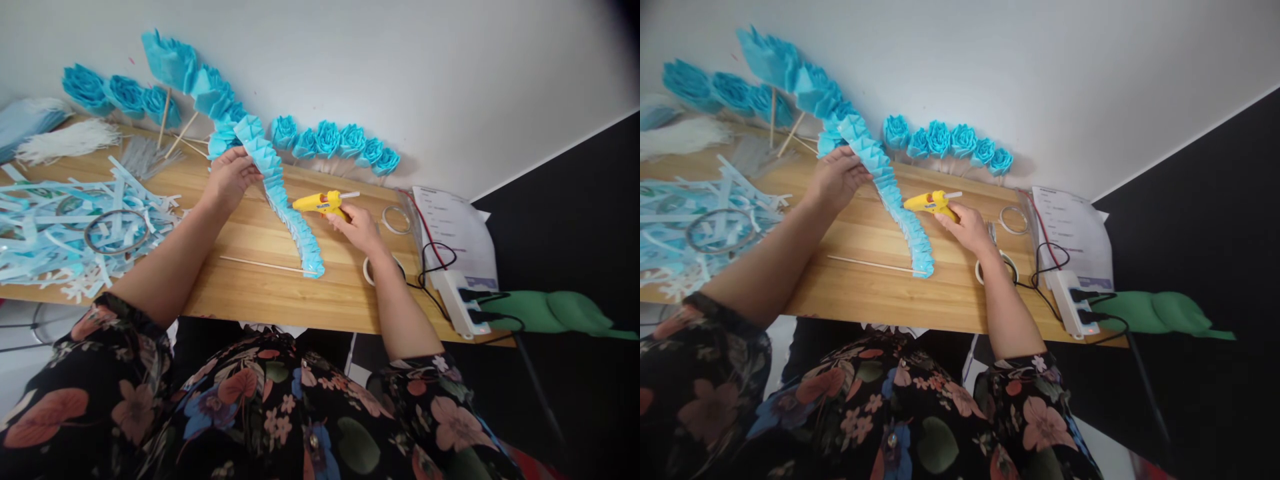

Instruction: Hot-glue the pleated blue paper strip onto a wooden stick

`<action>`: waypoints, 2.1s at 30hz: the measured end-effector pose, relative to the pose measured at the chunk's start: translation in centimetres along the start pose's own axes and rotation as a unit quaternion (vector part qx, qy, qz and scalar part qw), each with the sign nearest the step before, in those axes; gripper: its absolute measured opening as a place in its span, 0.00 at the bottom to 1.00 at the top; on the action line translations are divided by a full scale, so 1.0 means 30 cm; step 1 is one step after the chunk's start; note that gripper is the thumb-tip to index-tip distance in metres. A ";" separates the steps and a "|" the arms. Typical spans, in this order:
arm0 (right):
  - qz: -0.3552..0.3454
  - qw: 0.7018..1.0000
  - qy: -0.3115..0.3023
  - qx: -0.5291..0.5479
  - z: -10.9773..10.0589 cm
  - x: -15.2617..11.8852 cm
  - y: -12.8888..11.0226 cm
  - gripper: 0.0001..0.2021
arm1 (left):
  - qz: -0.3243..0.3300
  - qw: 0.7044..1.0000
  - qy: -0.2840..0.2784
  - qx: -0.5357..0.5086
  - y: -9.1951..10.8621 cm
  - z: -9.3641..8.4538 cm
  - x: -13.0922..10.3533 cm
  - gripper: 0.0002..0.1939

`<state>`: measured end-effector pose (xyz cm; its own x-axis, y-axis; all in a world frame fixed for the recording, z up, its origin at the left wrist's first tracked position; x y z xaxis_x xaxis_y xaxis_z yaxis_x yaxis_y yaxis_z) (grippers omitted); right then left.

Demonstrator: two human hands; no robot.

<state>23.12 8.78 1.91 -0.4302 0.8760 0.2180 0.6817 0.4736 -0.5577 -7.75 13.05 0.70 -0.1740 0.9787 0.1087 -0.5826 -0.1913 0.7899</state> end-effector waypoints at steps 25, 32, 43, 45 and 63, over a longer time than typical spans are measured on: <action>0.040 0.999 0.023 0.022 -0.057 -0.006 0.018 0.27 | -0.011 1.000 -0.003 0.021 -0.022 0.008 -0.005 0.06; 0.031 0.999 0.021 0.007 -0.039 0.001 0.003 0.29 | -0.020 1.000 0.015 0.015 -0.023 0.005 -0.005 0.05; 0.073 0.994 0.036 0.079 -0.048 -0.002 0.047 0.29 | 0.001 1.000 0.016 0.015 -0.015 0.009 -0.007 0.06; 0.073 0.992 0.042 0.094 -0.039 0.001 0.046 0.28 | -0.004 1.000 0.016 0.017 -0.017 0.012 -0.008 0.05; 0.023 1.000 -0.009 0.017 0.001 -0.001 0.018 0.23 | -0.012 1.000 0.024 0.017 -0.017 0.012 -0.007 0.06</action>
<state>23.49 9.02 1.58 -0.4095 0.8951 0.1761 0.6806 0.4283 -0.5944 -7.13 12.97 0.48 -0.1982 0.9782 0.0616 -0.5606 -0.1648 0.8115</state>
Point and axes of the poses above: each hand's wrist, its own x-axis towards the middle knuckle, its own z-axis out of the palm, y = z × x, the point moved 4 cm from there along x, towards the middle knuckle, and after that the axes turned 10 degrees about -x, right-handed, at the moved point
